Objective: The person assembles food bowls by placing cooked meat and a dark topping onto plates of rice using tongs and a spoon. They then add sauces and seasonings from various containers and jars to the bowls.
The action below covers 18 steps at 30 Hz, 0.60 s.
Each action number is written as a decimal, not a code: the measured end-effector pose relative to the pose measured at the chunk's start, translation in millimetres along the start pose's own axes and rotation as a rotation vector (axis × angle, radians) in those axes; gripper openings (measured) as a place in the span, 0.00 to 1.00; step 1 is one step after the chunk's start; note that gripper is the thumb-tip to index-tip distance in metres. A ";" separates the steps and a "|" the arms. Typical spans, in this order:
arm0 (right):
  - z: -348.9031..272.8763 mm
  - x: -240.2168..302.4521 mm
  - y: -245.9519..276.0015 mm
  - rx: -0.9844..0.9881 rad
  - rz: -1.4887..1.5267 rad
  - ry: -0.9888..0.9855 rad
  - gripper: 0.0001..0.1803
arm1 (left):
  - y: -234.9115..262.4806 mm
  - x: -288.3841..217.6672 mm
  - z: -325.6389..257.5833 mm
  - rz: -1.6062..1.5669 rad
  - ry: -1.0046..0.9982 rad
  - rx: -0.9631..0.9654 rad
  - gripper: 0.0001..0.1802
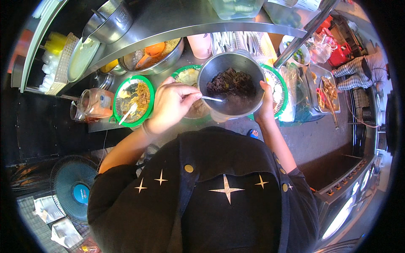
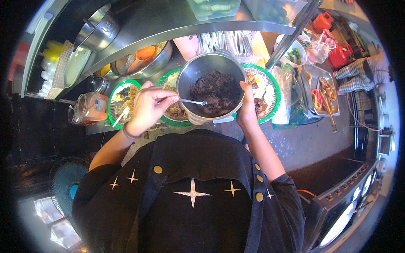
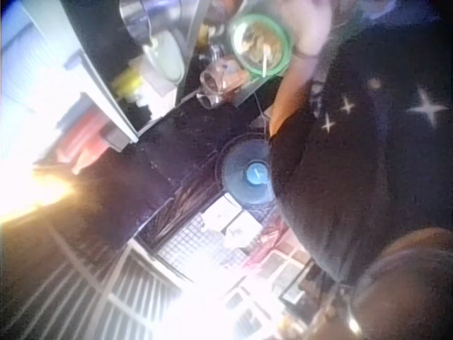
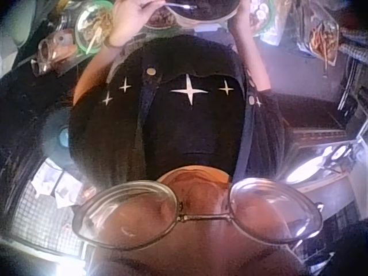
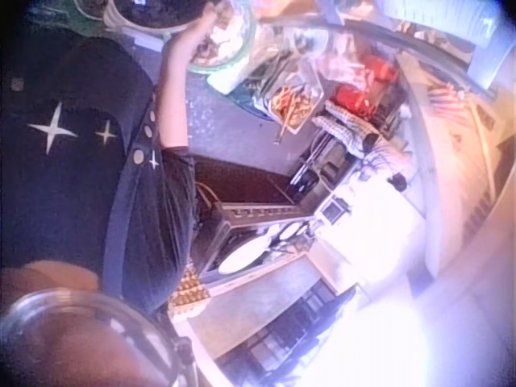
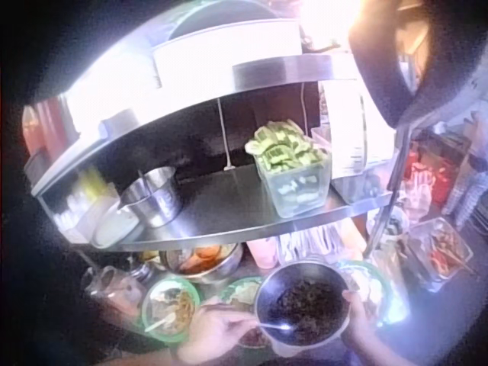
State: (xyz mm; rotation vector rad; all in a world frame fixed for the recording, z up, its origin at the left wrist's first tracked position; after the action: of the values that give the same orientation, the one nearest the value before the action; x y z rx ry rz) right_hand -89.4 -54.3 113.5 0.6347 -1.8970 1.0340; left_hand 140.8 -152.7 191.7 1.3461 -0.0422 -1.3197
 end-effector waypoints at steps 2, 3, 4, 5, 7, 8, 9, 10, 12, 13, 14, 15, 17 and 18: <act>5.8 -12.1 6.4 -0.039 0.023 -0.008 0.30 | 0.4 10.2 1.4 -0.059 0.109 0.045 0.07; 8.2 -16.5 9.5 -0.059 0.034 -0.011 0.30 | 0.6 16.1 0.8 -0.091 0.149 0.056 0.06; 10.5 -19.3 9.9 -0.041 0.027 -0.010 0.30 | 1.2 23.5 -0.9 -0.121 0.192 0.067 0.06; 12.6 -21.4 10.2 -0.022 0.020 -0.009 0.31 | 0.9 29.7 -1.5 -0.151 0.234 0.077 0.06; 14.1 -24.2 8.0 -0.009 0.011 -0.012 0.31 | 2.2 40.8 -1.9 -0.296 0.332 0.104 0.06; 12.5 -24.2 5.8 -0.015 0.008 -0.018 0.31 | 5.6 45.4 -2.3 -0.363 0.386 0.116 0.06; 10.7 -24.0 4.0 -0.021 0.005 -0.025 0.32 | 9.2 47.3 -1.2 -0.406 0.389 0.105 0.05; 8.8 -23.1 4.0 -0.024 -0.010 -0.016 0.32 | 11.1 47.1 0.3 -0.447 0.389 0.088 0.05; 8.3 -26.7 6.8 -0.020 0.012 -0.039 0.33 | 16.8 53.1 0.3 -0.529 0.332 -0.039 0.07; 8.0 -26.7 8.4 -0.036 -0.004 -0.017 0.33 | 20.9 59.8 -0.6 -0.515 0.338 -0.064 0.07; 3.9 -24.9 10.0 -0.105 -0.025 -0.009 0.33 | 28.0 67.0 -2.7 -0.501 0.344 -0.090 0.07; 1.9 -25.1 12.8 -0.165 -0.021 -0.018 0.32 | 33.3 73.4 -4.6 -0.487 0.350 -0.115 0.07; -0.5 -28.6 31.9 -0.202 -0.039 0.005 0.32 | 37.0 83.4 -8.3 -0.409 0.318 -0.209 0.08; 3.4 -36.0 49.4 -0.222 -0.040 0.034 0.32 | 41.1 90.9 -12.8 -0.297 0.372 -0.216 0.08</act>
State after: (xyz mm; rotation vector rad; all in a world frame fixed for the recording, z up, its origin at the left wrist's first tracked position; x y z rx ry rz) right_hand -109.7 -30.1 61.0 0.5209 -1.9273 0.7900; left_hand 208.5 -219.3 158.7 1.4253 0.5585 -1.2533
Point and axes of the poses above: each hand's wrist, its own z-axis towards the middle knuckle, its own y-axis out of the back of the hand, x = y × z, the point moved 2 cm from there along z, towards the middle knuckle, and after that the axes turned 9 degrees about -z, right-handed, at the moved point
